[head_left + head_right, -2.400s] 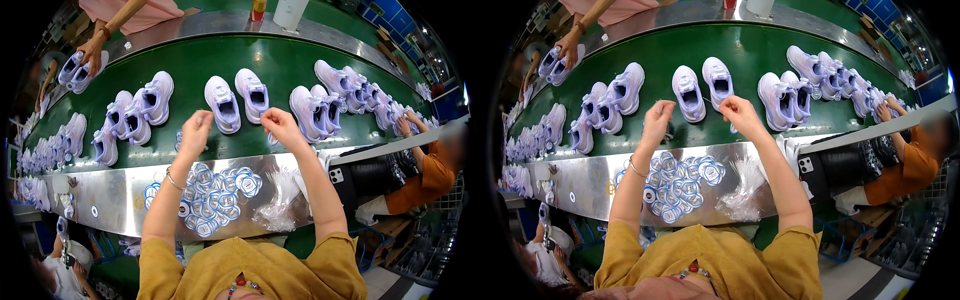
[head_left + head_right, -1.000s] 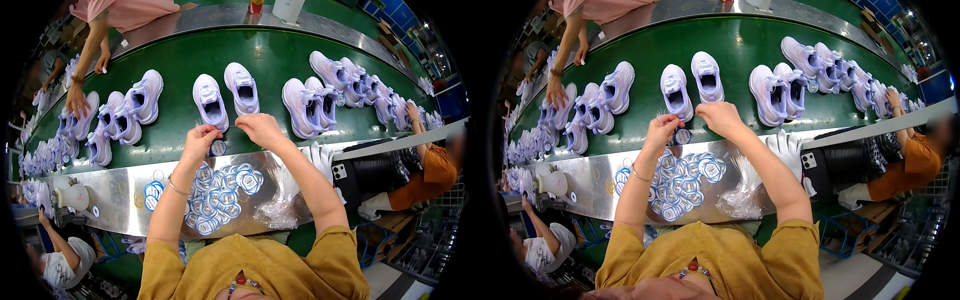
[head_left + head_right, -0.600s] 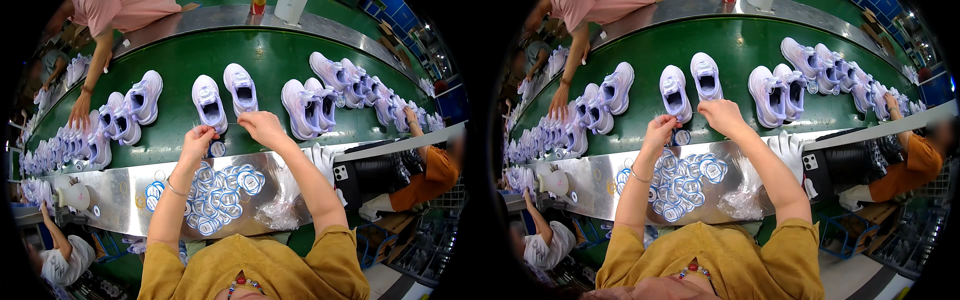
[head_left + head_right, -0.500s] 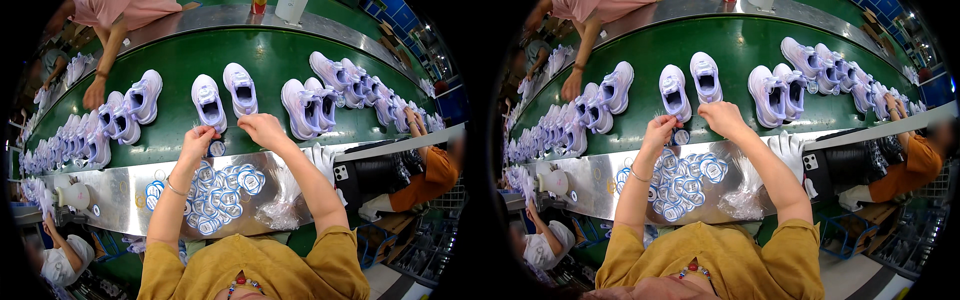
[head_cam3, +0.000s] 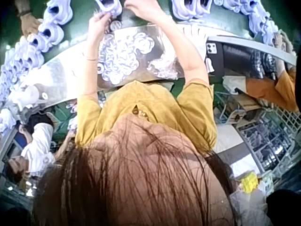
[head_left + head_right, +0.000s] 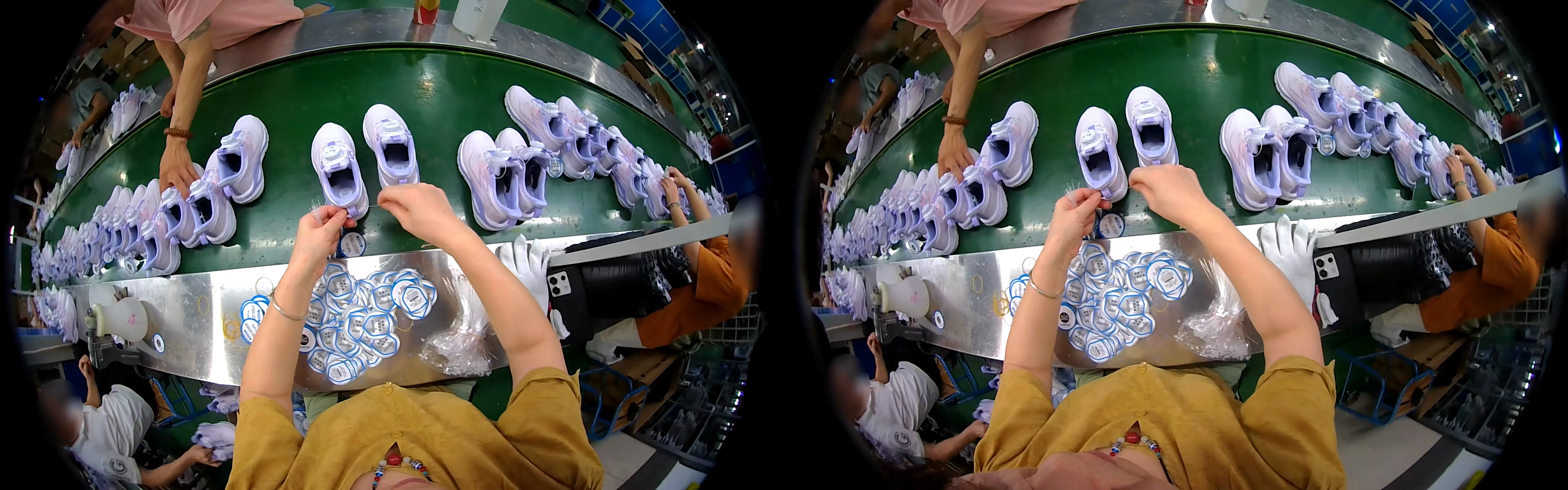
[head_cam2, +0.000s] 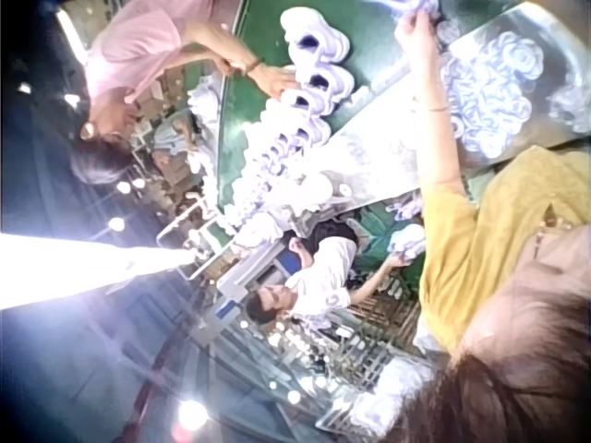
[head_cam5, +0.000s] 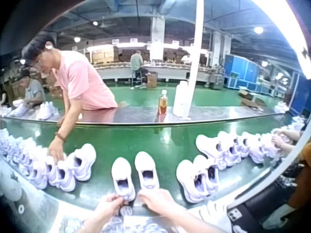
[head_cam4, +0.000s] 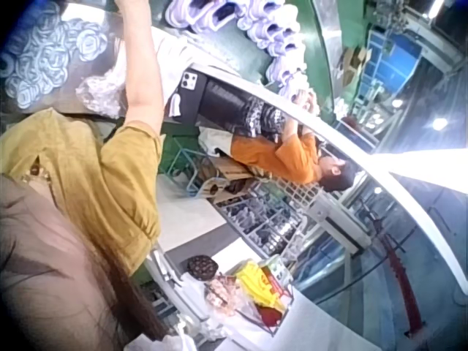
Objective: The person applies circular blue and white labels to the tongue of light purple sneakers moving along a green conveyor belt. They pick up each label, peel off the backing, and press it onto the shoe before moving to the next pair.
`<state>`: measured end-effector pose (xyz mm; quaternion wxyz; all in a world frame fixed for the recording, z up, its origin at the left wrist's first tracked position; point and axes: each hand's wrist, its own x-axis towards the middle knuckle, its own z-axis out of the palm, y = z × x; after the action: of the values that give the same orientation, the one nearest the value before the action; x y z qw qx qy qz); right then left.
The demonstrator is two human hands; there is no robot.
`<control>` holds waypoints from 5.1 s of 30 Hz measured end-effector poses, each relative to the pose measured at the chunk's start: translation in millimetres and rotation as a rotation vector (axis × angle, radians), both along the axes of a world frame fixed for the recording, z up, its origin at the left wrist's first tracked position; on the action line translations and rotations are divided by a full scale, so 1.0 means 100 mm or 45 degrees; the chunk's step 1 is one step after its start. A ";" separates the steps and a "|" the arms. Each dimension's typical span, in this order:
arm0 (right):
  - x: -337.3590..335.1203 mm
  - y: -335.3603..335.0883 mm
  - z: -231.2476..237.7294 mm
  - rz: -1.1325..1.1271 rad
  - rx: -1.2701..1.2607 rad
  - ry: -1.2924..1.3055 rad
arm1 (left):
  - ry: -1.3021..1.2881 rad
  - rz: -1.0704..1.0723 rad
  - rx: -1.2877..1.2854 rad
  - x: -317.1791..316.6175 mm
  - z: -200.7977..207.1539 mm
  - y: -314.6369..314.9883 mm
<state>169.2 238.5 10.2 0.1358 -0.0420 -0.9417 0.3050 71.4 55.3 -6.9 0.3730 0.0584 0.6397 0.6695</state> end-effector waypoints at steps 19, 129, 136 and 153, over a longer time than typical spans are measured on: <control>-0.16 -0.20 -0.03 0.127 -0.036 -0.007 | 0.271 0.076 -0.052 -0.04 -0.06 -0.13; -0.96 -0.72 -0.06 0.301 -1.296 0.214 | 0.452 0.088 0.278 -0.53 0.22 -0.53; -1.00 -0.74 -0.09 0.301 -1.194 0.231 | 0.476 0.069 0.251 -0.55 0.19 -0.52; -0.48 -0.47 0.14 -0.011 -0.495 0.486 | 1.278 0.376 -0.369 -0.48 0.43 -0.65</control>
<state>121.0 191.8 24.2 0.3017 -0.0131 -0.8226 0.4818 23.6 -9.4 36.3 -0.0721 0.2283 0.8265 0.5095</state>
